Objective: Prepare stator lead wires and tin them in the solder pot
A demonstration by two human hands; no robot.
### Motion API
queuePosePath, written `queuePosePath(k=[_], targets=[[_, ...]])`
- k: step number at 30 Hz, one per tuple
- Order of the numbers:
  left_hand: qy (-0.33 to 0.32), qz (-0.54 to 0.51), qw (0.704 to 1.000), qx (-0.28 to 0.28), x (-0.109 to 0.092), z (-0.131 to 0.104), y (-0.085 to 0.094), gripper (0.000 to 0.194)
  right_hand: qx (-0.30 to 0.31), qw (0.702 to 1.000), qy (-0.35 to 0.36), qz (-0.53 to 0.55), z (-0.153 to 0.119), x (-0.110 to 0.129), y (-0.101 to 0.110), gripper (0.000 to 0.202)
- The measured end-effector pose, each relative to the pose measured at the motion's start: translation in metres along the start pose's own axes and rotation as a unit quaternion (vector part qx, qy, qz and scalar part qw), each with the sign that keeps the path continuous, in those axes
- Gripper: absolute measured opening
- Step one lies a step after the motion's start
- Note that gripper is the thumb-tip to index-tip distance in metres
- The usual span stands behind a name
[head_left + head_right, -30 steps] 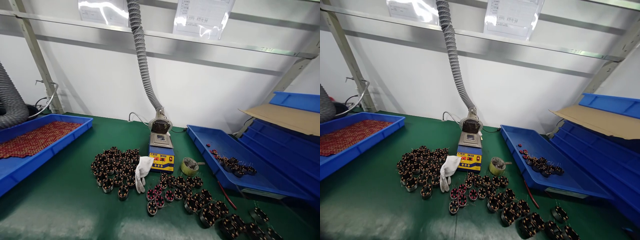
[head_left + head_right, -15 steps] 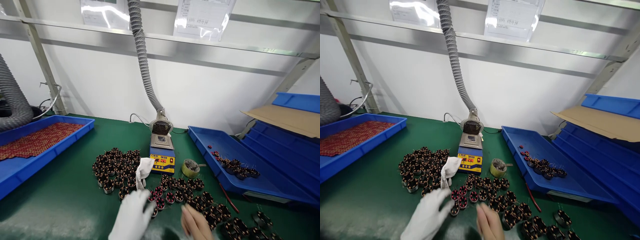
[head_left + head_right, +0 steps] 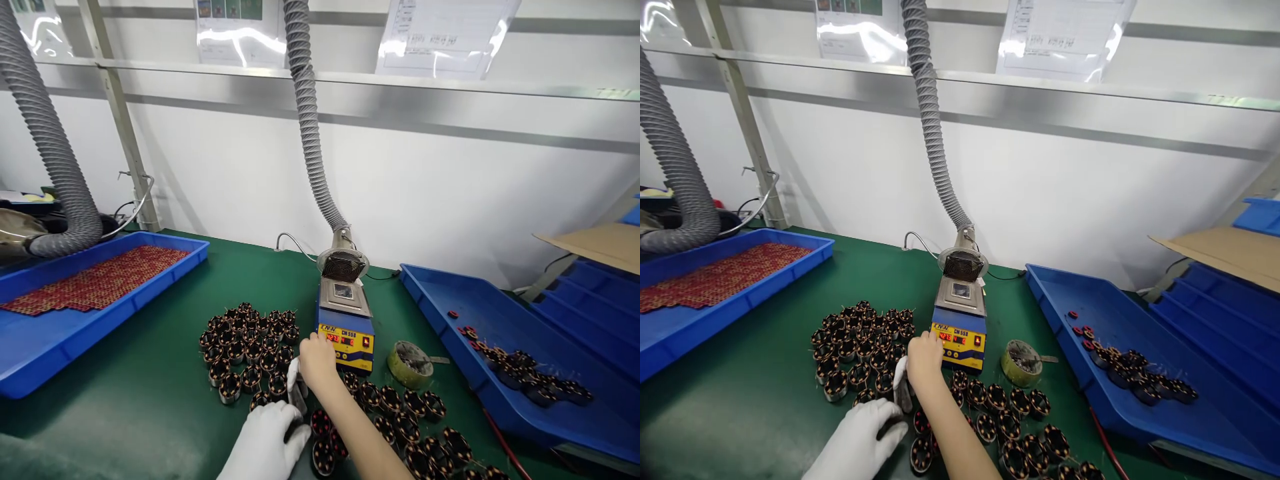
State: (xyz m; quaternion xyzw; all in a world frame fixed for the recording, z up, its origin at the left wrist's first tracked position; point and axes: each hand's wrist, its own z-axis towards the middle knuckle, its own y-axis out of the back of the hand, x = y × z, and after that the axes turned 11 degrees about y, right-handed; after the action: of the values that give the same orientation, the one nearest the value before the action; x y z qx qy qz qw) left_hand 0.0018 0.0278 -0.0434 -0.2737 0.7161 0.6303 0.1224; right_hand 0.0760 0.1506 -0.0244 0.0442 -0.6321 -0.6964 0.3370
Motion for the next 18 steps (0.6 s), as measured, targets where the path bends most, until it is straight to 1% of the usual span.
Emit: queuePosePath(k=[2, 4, 6, 7, 8, 10, 12, 13, 14, 15, 18], targets=[[-0.005, -0.009, 1.000, 0.002, -0.001, 0.001, 0.003, 0.016, -0.030, 0.998, 0.007, 0.047, -0.008, -0.005, 0.010, 0.011], [-0.014, -0.026, 1.000, 0.007, -0.004, -0.002, 0.007, 0.016, -0.073, 0.991, 0.006, 0.117, -0.018, -0.011, 0.026, 0.022], [-0.035, -0.051, 0.998, 0.014, -0.010, -0.007, 0.009, 0.018, -0.117, 0.972, -0.009, 0.205, -0.030, -0.018, 0.045, 0.032], [-0.053, -0.068, 0.996, 0.007, -0.013, -0.009, 0.009, 0.020, -0.140, 0.957, -0.021, 0.253, -0.037, -0.021, 0.054, 0.034], [-0.077, -0.086, 0.993, -0.013, -0.016, -0.012, 0.008, 0.024, -0.160, 0.939, -0.035, 0.302, -0.044, -0.023, 0.061, 0.036], [-0.140, -0.108, 0.980, -0.087, -0.023, -0.013, 0.001, 0.033, -0.192, 0.895, -0.070, 0.396, -0.060, -0.025, 0.070, 0.041], [-0.197, -0.095, 0.960, -0.173, -0.030, -0.009, -0.010, 0.041, -0.203, 0.847, -0.109, 0.479, -0.077, -0.025, 0.070, 0.044], [-0.211, -0.071, 0.954, -0.203, -0.034, -0.006, -0.016, 0.043, -0.203, 0.823, -0.128, 0.515, -0.085, -0.024, 0.066, 0.044], [-0.209, -0.039, 0.952, -0.222, -0.038, -0.002, -0.021, 0.043, -0.204, 0.800, -0.144, 0.546, -0.092, -0.024, 0.061, 0.045], [-0.193, -0.004, 0.953, -0.233, -0.043, 0.002, -0.026, 0.041, -0.206, 0.778, -0.158, 0.572, -0.099, -0.025, 0.054, 0.047], [-0.127, 0.077, 0.961, -0.233, -0.054, 0.008, -0.034, 0.027, -0.208, 0.721, -0.187, 0.634, -0.119, -0.030, 0.028, 0.053]])
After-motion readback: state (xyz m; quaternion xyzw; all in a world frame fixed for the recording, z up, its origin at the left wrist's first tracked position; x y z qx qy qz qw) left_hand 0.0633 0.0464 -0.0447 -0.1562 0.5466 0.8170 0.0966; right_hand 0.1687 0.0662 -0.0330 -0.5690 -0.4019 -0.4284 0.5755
